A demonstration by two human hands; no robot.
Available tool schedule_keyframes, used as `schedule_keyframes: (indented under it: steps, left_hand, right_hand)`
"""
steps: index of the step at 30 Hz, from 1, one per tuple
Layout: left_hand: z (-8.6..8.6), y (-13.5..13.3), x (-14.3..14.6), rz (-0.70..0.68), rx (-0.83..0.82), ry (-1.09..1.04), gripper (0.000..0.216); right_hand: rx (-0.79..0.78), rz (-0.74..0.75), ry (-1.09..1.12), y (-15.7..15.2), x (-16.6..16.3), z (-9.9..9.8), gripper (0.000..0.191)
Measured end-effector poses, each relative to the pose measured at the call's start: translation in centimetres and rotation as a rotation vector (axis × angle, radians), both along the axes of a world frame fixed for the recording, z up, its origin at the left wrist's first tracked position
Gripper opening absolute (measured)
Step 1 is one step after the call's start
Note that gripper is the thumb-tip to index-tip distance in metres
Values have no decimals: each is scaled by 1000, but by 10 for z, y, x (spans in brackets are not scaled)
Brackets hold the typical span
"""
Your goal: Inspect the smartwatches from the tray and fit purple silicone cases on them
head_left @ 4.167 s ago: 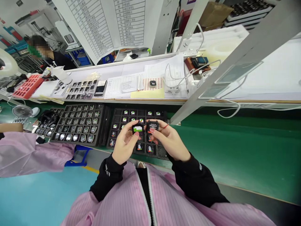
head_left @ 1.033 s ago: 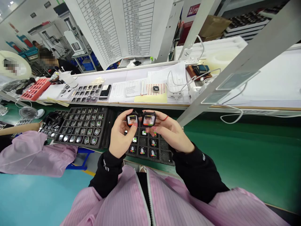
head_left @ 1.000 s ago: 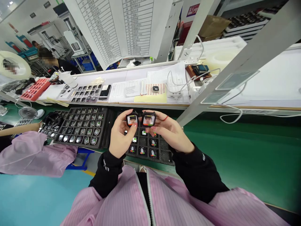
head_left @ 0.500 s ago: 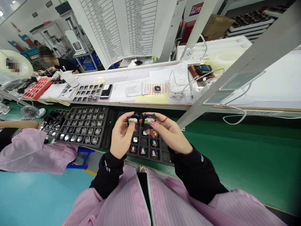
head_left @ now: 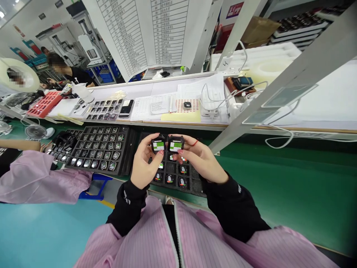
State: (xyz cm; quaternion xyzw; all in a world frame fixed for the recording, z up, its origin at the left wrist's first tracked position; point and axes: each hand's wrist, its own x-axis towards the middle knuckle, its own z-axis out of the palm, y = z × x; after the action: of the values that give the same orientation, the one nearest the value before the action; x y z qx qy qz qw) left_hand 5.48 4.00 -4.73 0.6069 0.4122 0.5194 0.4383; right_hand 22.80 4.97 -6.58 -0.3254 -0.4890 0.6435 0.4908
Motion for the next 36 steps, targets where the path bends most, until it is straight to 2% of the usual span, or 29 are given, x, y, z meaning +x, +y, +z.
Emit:
schedule_keyframes:
  steps: [10, 15, 18, 21, 23, 26, 32, 36]
  left_hand:
    - [-7, 6, 5, 64, -1, -19, 31]
    - [-11, 6, 5, 103, -21, -13, 28]
    - [-17, 5, 2, 89, -68, -18, 31]
    - [-30, 2, -5, 80, -138, -25, 35]
    - [-45, 0, -15, 79, -202, -38, 37]
    - [-77, -5, -33, 119, -323, -67, 44]
    - [-159, 0, -67, 266, -499, 25, 48]
    - [-212, 8, -79, 295, -627, 159, 55]
  right_hand:
    - [-38, -59, -33, 0, -3, 0, 54]
    - [-45, -35, -53, 0, -7, -4, 60]
    - [-57, -10, -63, 1, -6, -10, 63]
    - [-98, 14, -90, 0, -4, -21, 68]
    - [-160, 25, -103, -2, -3, -33, 76]
    - [-267, 53, -153, -9, 1, -61, 88]
    - [-428, -54, -240, -17, 11, -140, 104]
    - [-404, -48, -468, -14, 15, -188, 92]
